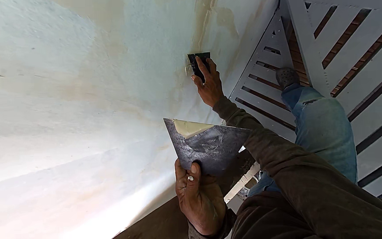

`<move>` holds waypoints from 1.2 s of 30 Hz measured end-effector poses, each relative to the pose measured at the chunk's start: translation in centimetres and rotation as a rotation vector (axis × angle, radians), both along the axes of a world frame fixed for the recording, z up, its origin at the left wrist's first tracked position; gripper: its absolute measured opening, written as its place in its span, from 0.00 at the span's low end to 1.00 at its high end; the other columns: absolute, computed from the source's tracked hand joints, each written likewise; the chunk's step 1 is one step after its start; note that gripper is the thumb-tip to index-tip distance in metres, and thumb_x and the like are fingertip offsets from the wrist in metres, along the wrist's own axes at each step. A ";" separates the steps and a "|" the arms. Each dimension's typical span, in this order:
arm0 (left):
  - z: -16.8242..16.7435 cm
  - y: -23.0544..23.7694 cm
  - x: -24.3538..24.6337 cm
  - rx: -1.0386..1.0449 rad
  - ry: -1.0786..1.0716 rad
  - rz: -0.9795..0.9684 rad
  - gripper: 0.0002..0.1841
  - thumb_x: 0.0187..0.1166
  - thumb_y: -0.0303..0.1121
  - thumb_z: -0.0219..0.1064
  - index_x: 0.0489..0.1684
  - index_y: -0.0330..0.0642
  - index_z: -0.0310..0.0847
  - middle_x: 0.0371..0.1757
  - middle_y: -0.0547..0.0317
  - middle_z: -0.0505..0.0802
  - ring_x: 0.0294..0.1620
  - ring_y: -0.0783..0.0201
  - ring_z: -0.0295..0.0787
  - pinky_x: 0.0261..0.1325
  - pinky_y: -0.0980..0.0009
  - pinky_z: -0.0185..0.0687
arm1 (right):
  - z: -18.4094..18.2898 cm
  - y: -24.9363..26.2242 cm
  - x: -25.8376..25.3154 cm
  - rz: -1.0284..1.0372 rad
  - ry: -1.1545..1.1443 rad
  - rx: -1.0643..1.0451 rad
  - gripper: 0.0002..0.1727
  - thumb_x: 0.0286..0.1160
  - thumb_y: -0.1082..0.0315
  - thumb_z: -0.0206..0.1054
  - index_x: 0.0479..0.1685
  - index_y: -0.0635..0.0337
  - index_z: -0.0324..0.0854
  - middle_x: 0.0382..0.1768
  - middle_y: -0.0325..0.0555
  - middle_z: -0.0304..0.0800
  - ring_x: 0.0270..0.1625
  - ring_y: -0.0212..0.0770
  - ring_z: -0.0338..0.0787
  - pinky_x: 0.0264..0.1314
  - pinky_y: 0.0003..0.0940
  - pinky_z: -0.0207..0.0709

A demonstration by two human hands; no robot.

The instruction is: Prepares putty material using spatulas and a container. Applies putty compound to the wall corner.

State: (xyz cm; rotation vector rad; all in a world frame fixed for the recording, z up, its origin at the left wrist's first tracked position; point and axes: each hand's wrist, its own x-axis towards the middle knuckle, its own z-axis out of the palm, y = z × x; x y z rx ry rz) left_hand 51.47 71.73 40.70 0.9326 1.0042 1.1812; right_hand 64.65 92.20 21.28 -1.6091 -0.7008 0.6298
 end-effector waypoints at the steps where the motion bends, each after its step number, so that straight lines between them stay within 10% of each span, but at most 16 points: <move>1: 0.0 0.0 -0.1 -0.003 -0.006 -0.007 0.16 0.89 0.26 0.51 0.72 0.37 0.68 0.53 0.47 0.91 0.53 0.56 0.95 0.54 0.57 0.94 | 0.5 0.3 0.1 0.019 -0.034 -0.016 0.34 0.85 0.47 0.58 0.92 0.37 0.63 0.91 0.58 0.55 0.74 0.63 0.76 0.70 0.56 0.74; 16: 0.0 0.0 0.0 -0.011 0.043 -0.031 0.16 0.89 0.26 0.50 0.73 0.37 0.66 0.54 0.47 0.91 0.54 0.56 0.94 0.54 0.56 0.94 | -3.3 -3.2 -2.8 0.465 0.006 -0.182 0.32 0.84 0.49 0.61 0.89 0.33 0.67 0.91 0.57 0.57 0.70 0.68 0.78 0.64 0.65 0.77; 28: 0.2 0.0 0.1 -0.004 0.063 -0.025 0.16 0.90 0.26 0.50 0.73 0.37 0.66 0.54 0.48 0.91 0.53 0.56 0.95 0.52 0.57 0.95 | -1.4 1.1 -6.5 -0.065 0.429 0.029 0.38 0.84 0.50 0.63 0.93 0.47 0.60 0.86 0.63 0.62 0.72 0.64 0.79 0.65 0.58 0.80; 36: 0.0 0.0 0.1 0.002 0.065 -0.038 0.16 0.89 0.25 0.50 0.72 0.36 0.67 0.54 0.47 0.92 0.53 0.57 0.95 0.52 0.57 0.95 | -2.8 -3.5 -4.6 0.296 0.447 -0.065 0.33 0.83 0.52 0.66 0.88 0.47 0.70 0.81 0.63 0.70 0.76 0.59 0.77 0.73 0.57 0.75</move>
